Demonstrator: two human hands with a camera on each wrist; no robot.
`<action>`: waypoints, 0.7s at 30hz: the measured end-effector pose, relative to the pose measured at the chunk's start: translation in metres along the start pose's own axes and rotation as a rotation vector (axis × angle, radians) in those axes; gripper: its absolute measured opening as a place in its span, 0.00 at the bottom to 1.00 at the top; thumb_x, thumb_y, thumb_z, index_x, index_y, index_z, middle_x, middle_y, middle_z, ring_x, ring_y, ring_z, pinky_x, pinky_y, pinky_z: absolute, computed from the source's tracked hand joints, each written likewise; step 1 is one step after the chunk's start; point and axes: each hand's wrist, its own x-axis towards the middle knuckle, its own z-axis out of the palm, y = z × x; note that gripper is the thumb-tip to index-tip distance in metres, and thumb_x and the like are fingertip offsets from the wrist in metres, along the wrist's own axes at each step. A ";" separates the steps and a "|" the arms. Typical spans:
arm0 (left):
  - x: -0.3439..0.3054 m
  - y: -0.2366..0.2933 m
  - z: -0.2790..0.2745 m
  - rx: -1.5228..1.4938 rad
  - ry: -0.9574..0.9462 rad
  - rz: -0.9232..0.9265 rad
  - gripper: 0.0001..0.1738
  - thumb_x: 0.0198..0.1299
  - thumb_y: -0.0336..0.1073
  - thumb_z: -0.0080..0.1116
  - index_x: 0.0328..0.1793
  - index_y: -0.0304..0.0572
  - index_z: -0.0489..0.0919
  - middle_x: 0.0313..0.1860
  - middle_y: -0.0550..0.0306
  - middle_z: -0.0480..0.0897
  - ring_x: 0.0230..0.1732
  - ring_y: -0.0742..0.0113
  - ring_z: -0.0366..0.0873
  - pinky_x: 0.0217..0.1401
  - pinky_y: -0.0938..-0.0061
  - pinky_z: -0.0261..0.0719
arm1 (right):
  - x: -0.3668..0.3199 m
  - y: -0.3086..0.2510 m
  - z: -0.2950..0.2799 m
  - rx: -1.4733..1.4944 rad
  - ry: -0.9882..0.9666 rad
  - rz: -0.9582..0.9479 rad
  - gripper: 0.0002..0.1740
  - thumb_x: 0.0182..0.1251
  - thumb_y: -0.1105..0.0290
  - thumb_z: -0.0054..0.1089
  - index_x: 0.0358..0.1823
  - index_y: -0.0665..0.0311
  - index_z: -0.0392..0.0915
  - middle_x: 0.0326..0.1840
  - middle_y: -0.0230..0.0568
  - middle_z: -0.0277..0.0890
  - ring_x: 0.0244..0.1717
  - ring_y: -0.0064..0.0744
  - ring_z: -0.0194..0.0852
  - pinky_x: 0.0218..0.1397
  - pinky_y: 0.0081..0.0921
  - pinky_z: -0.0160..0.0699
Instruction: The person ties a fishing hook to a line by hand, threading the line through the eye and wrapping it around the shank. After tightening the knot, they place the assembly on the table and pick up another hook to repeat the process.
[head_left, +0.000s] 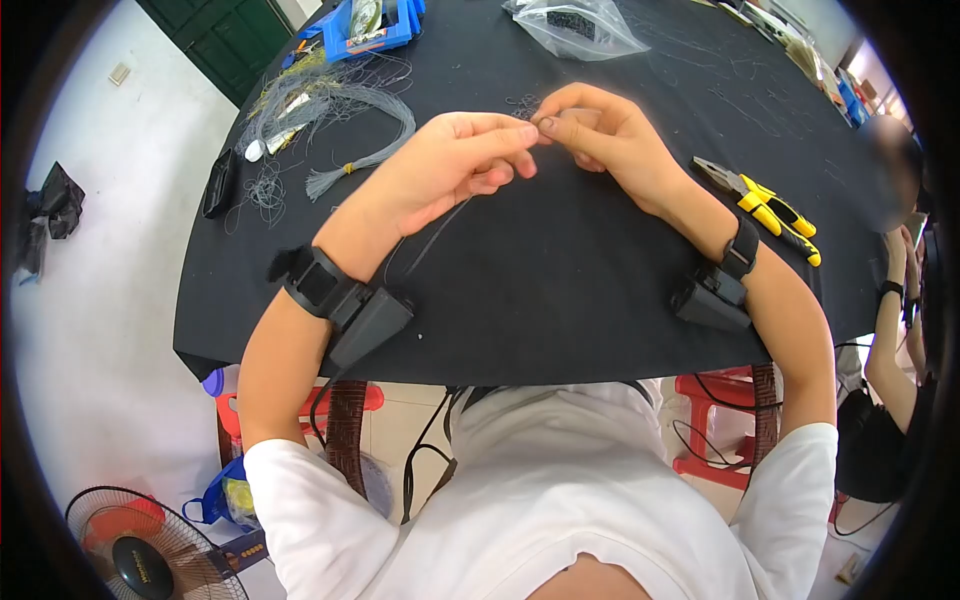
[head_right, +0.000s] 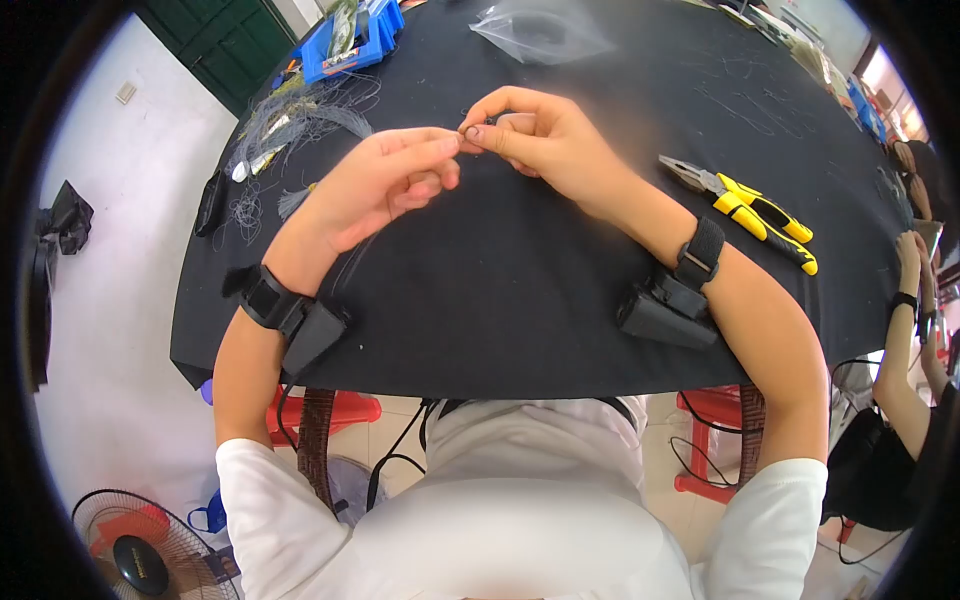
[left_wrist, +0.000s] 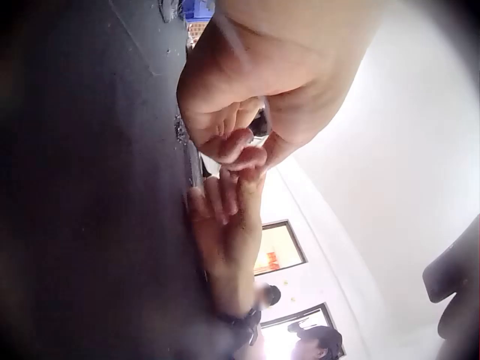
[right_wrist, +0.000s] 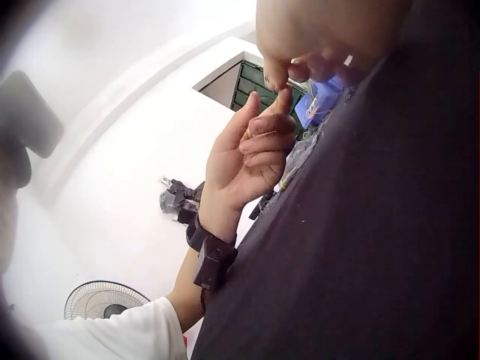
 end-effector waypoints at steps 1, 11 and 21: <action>0.000 -0.001 0.001 -0.010 -0.005 0.021 0.15 0.63 0.39 0.52 0.48 0.35 0.76 0.27 0.65 0.73 0.22 0.86 0.61 0.23 0.91 0.58 | 0.000 -0.001 0.001 -0.007 0.001 0.010 0.09 0.64 0.65 0.56 0.42 0.60 0.75 0.25 0.23 0.74 0.20 0.09 0.53 0.23 0.11 0.50; 0.001 -0.010 0.001 -0.001 0.121 0.019 0.11 0.62 0.37 0.52 0.39 0.35 0.76 0.18 0.73 0.63 0.17 0.87 0.54 0.19 0.89 0.51 | 0.013 0.016 -0.016 -0.617 0.147 -0.269 0.09 0.60 0.67 0.58 0.39 0.63 0.77 0.26 0.28 0.73 0.24 0.16 0.62 0.26 0.17 0.61; -0.003 -0.010 -0.002 -0.028 0.168 -0.021 0.11 0.61 0.37 0.53 0.39 0.34 0.76 0.20 0.71 0.66 0.19 0.88 0.56 0.19 0.92 0.53 | 0.026 0.022 -0.029 -1.000 0.079 -0.237 0.10 0.56 0.66 0.59 0.36 0.63 0.78 0.24 0.37 0.69 0.26 0.33 0.68 0.30 0.28 0.66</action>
